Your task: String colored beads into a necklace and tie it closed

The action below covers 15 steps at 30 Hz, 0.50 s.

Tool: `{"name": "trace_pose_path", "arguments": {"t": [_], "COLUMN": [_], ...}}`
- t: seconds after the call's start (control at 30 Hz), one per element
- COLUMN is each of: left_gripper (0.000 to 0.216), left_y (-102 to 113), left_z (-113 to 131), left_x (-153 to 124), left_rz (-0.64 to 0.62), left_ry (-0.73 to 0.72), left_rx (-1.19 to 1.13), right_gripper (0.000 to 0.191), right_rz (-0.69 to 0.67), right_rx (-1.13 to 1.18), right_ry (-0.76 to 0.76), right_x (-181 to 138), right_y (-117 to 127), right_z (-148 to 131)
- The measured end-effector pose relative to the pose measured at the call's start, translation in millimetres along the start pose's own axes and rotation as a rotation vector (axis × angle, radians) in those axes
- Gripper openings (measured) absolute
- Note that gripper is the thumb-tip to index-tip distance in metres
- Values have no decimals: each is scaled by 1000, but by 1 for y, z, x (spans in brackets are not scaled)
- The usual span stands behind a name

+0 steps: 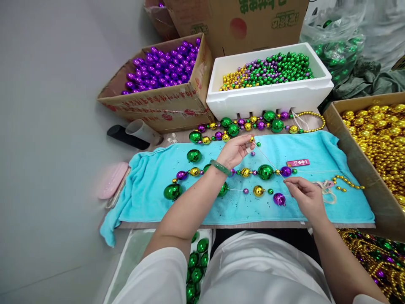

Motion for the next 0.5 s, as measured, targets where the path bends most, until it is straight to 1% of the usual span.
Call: {"name": "trace_pose_path", "arguments": {"t": [0.23,0.4,0.5], "left_gripper": [10,19,15], "left_y": [1,-4,-5], "left_z": [-2,5,5], "left_x": [-1,-3,-5], "left_rz": [-12,-34,-18], "left_ry": [3,-86,-84], "left_rx": [30,44,11], "right_gripper": [20,19,20], "right_rz": [5,-1,14], "right_rx": [-1,-19,7], "right_ry": [0,-3,2], "right_x": [1,-1,-2], "right_y": [-1,-2,0], "right_z": [-1,-1,-3]}}
Point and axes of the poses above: each hand's wrist, its own x-axis towards the middle knuckle, its own y-axis out of the back of the hand, z = x × y, the point moved 10 cm from there along x, towards the middle knuckle, and after that the axes turned 12 degrees about -y, right-handed, at the moved point
